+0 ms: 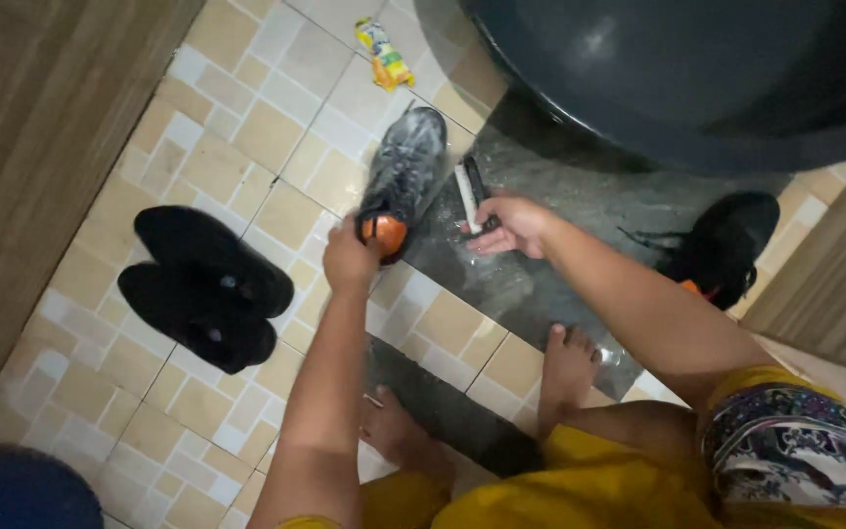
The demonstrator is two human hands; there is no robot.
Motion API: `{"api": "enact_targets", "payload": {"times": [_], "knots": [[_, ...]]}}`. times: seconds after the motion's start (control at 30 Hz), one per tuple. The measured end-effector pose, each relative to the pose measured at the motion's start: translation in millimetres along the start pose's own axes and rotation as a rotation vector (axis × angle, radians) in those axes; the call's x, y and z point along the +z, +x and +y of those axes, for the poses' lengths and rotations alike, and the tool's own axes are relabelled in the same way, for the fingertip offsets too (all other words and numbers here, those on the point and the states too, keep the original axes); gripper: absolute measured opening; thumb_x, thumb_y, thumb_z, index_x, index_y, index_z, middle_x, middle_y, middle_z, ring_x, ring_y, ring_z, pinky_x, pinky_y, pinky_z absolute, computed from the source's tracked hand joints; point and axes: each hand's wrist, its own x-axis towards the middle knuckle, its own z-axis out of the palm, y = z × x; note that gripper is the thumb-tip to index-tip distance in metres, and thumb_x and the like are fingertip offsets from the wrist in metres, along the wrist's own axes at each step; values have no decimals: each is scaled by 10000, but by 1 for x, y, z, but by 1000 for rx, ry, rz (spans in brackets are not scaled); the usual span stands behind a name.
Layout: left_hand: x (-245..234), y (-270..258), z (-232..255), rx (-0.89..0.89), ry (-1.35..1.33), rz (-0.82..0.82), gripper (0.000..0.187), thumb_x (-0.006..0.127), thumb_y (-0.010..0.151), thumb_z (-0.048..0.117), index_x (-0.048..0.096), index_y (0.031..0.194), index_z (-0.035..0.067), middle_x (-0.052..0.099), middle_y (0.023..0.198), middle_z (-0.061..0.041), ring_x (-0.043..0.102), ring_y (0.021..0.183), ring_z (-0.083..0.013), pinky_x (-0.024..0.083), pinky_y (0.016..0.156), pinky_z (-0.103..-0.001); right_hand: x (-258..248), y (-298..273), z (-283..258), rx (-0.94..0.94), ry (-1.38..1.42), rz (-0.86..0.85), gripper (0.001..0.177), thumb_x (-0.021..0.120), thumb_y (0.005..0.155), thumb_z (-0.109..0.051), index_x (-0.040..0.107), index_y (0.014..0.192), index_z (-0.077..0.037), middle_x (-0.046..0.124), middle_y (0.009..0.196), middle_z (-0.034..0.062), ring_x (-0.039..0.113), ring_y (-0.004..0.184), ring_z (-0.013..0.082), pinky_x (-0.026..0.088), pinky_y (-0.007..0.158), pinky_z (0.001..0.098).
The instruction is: Scrubbing and rinsing black sneakers using a brush and soap while on a tiled bathroom floor.
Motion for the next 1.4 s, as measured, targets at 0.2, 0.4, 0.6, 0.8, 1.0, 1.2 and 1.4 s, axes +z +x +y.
{"api": "enact_targets", "payload": {"times": [0.2, 0.4, 0.6, 0.8, 1.0, 1.2, 1.4], "knots": [[1, 9, 9, 16, 83, -130, 344, 670, 920, 345, 691, 1179, 119, 732, 1045, -208, 681, 996, -438, 533, 847, -540, -36, -16, 29, 2, -22, 124, 489, 648, 812, -144, 514, 1281, -118, 728, 1072, 115, 758, 837, 302, 629, 771, 470], [20, -14, 61, 175, -166, -124, 375, 651, 918, 361, 660, 1153, 68, 720, 965, -249, 680, 941, -469, 532, 801, -531, -80, -35, 50, 17, 33, 322, 551, 661, 766, -104, 537, 1302, -134, 679, 1139, 126, 765, 850, 345, 646, 737, 458], [68, -49, 106, 186, -246, -246, 356, 653, 941, 367, 631, 1116, 58, 714, 975, -255, 670, 945, -490, 523, 780, -558, -136, -13, 83, 18, 108, 494, 545, 687, 775, -101, 564, 1301, -24, 685, 1167, 203, 770, 850, 375, 639, 707, 463], [95, -90, 165, 243, -285, -344, 313, 638, 946, 344, 616, 1095, 70, 721, 960, -252, 669, 950, -491, 529, 778, -563, -155, -57, 105, -56, 175, 641, 615, 699, 769, -101, 488, 1346, -71, 670, 1134, 175, 760, 800, 361, 637, 643, 448], [140, -121, 215, 432, -203, -458, 331, 637, 971, 342, 629, 1177, 82, 720, 1001, -264, 668, 965, -494, 522, 817, -571, -188, -92, 149, -150, 282, 833, 635, 704, 807, -95, 409, 1369, -66, 690, 1029, 174, 726, 678, 292, 606, 539, 394], [162, -126, 276, 472, -165, -432, 416, 630, 941, 326, 658, 1305, 125, 710, 1029, -274, 677, 941, -494, 529, 816, -570, -198, -135, 150, -308, 271, 948, 556, 709, 827, -107, 402, 1290, -90, 711, 924, 160, 727, 626, 253, 576, 500, 368], [198, -117, 305, 566, -191, -362, 348, 645, 978, 300, 684, 1276, 125, 724, 1068, -256, 685, 1003, -472, 549, 876, -549, -193, -144, 180, -425, 378, 1065, 454, 698, 841, -110, 427, 1199, -47, 702, 895, 140, 731, 608, 240, 565, 471, 357]]}}
